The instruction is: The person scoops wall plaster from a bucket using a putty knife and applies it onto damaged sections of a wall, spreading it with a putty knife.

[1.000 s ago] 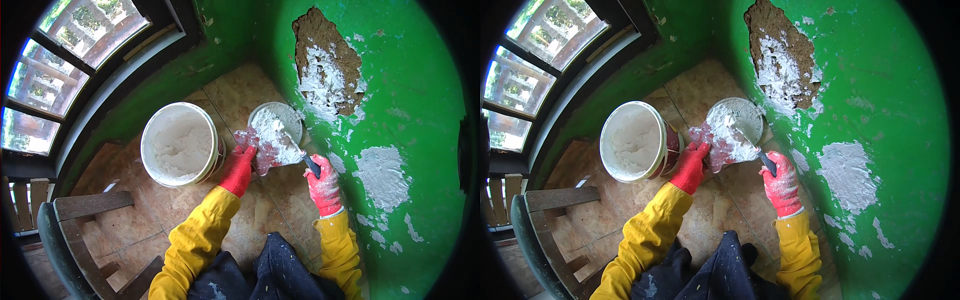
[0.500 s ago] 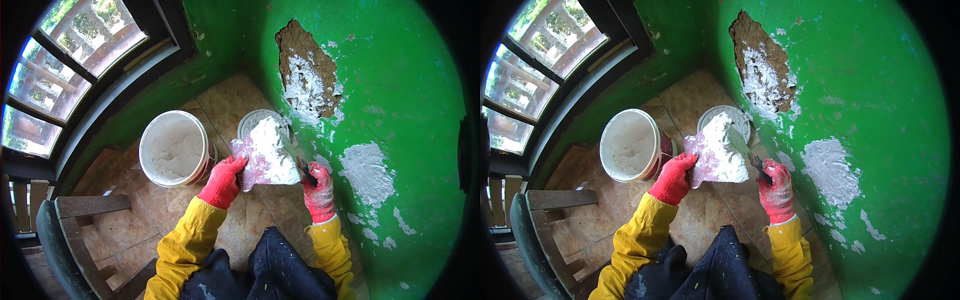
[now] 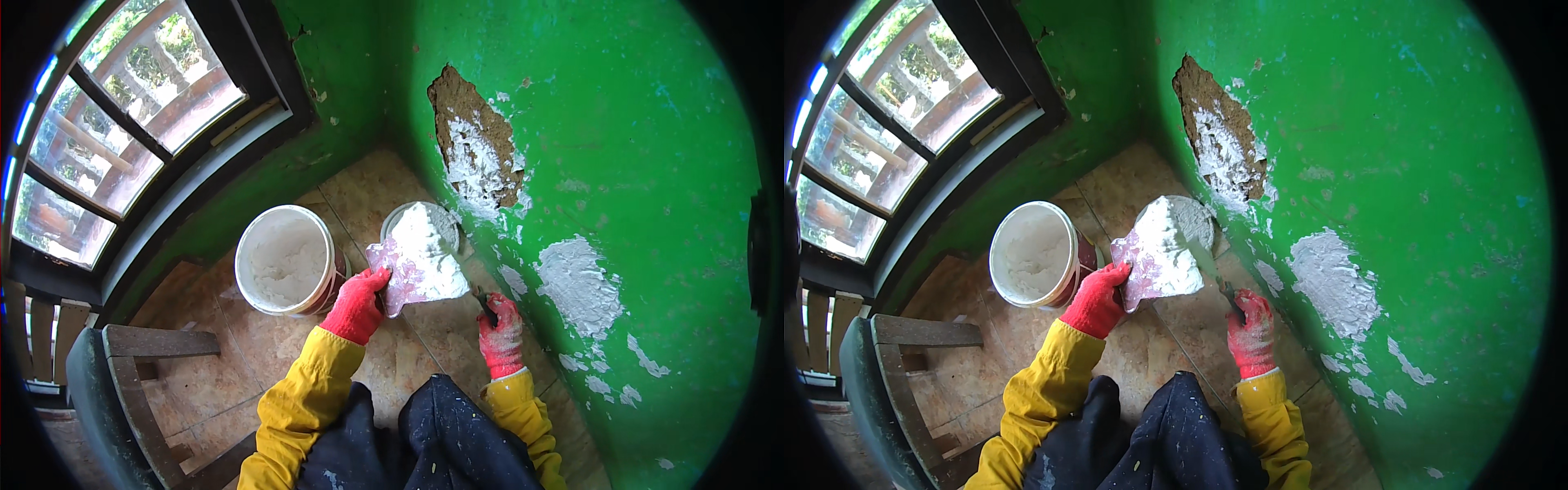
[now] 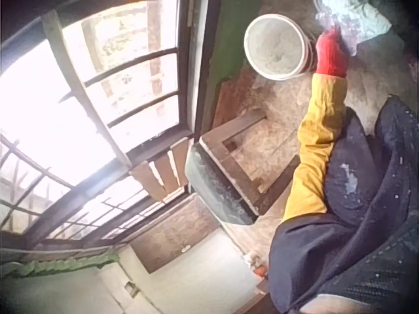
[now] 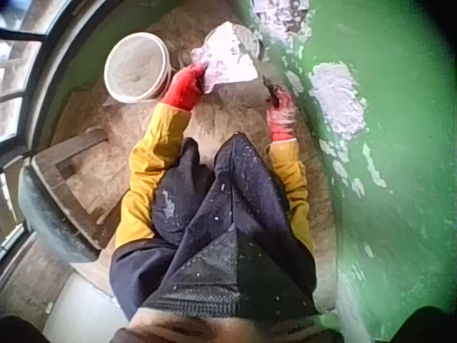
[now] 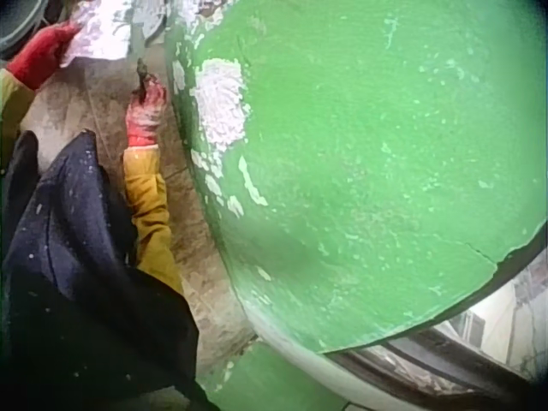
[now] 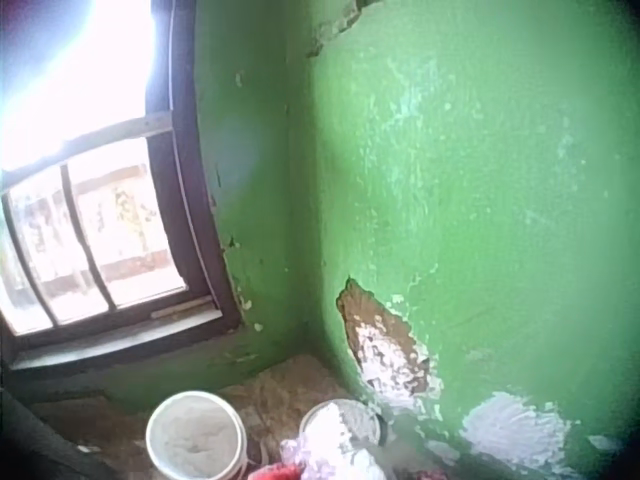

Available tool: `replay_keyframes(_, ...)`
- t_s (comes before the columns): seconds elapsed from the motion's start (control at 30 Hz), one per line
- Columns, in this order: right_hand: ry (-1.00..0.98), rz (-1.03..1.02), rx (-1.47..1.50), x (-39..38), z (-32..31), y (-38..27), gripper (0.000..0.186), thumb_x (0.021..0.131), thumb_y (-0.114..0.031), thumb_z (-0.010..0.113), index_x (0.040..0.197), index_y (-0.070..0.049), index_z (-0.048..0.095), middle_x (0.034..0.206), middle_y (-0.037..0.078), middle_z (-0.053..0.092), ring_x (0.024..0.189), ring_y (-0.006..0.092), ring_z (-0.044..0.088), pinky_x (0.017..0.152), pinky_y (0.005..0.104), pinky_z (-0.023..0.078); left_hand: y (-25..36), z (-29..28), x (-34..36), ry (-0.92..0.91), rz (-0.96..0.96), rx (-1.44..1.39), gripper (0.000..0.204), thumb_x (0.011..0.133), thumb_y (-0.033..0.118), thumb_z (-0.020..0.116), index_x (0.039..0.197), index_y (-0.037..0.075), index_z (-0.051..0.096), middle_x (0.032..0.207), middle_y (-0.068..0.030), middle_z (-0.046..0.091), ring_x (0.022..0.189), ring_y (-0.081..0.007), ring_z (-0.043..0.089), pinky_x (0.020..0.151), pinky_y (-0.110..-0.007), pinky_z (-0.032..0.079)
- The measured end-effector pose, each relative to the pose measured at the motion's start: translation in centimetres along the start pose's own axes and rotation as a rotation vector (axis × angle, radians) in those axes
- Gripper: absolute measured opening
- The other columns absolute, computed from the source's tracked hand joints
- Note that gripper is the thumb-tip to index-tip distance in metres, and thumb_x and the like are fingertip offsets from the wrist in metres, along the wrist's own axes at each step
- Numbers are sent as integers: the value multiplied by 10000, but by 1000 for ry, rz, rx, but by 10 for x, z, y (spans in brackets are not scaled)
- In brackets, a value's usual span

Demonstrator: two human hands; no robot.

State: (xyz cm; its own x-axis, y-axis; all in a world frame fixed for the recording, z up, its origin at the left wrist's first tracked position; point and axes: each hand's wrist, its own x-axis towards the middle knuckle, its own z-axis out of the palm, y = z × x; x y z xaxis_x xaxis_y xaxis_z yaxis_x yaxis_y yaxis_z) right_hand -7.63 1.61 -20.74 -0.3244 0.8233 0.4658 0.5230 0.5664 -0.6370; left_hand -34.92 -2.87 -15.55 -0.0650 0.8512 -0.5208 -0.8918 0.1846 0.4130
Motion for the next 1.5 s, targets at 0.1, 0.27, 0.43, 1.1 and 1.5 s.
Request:
replay_keyframes(0.1, -21, 72, -34, -9, 4, 4, 393, 640, 43, 653, 1004, -64, 548, 1064, 140, 601, 976, 345, 564, 849, 428, 455, 12, 15, 7, 52, 90, 66, 235, 907, 71, 533, 1121, -27, 529, 1043, -118, 621, 935, -247, 614, 867, -371, 485)
replay_keyframes(0.27, -93, 70, -211, 7, 24, 5, 413, 659, -29, 670, 1046, -75, 536, 1053, 123, 592, 963, 340, 561, 815, 439, 458, 5, 29, 49, 111, 230, 82, 209, 902, 72, 534, 1097, -2, 546, 1034, -104, 626, 934, -235, 616, 862, -362, 490)
replay_keyframes(0.43, -291, -56, -610, 32, 52, -7, 382, 727, -117, 549, 1108, -123, 531, 1146, 65, 520, 946, 271, 512, 747, 407, 441, 1, 41, 84, 118, 286, 88, 232, 913, 118, 544, 1139, 64, 537, 1053, -76, 623, 921, -226, 617, 795, -390, 523)
replay_keyframes(1.1, -168, 173, -69, 57, -3, -75, 402, 756, -163, 681, 1125, -74, 550, 964, 157, 628, 864, 363, 603, 780, 434, 473, -4, 74, 90, -108, 190, 98, 333, 939, 132, 497, 1265, 93, 443, 1193, -111, 551, 1054, -298, 574, 863, -464, 507)
replay_keyframes(1.5, -372, 547, 209, 47, 11, -95, 294, 796, -217, 663, 1048, -85, 587, 921, 188, 633, 844, 363, 615, 740, 443, 481, -4, 47, 97, -5, 159, 88, 295, 925, 61, 490, 1219, 83, 468, 1176, -108, 566, 1031, -293, 588, 837, -484, 518)
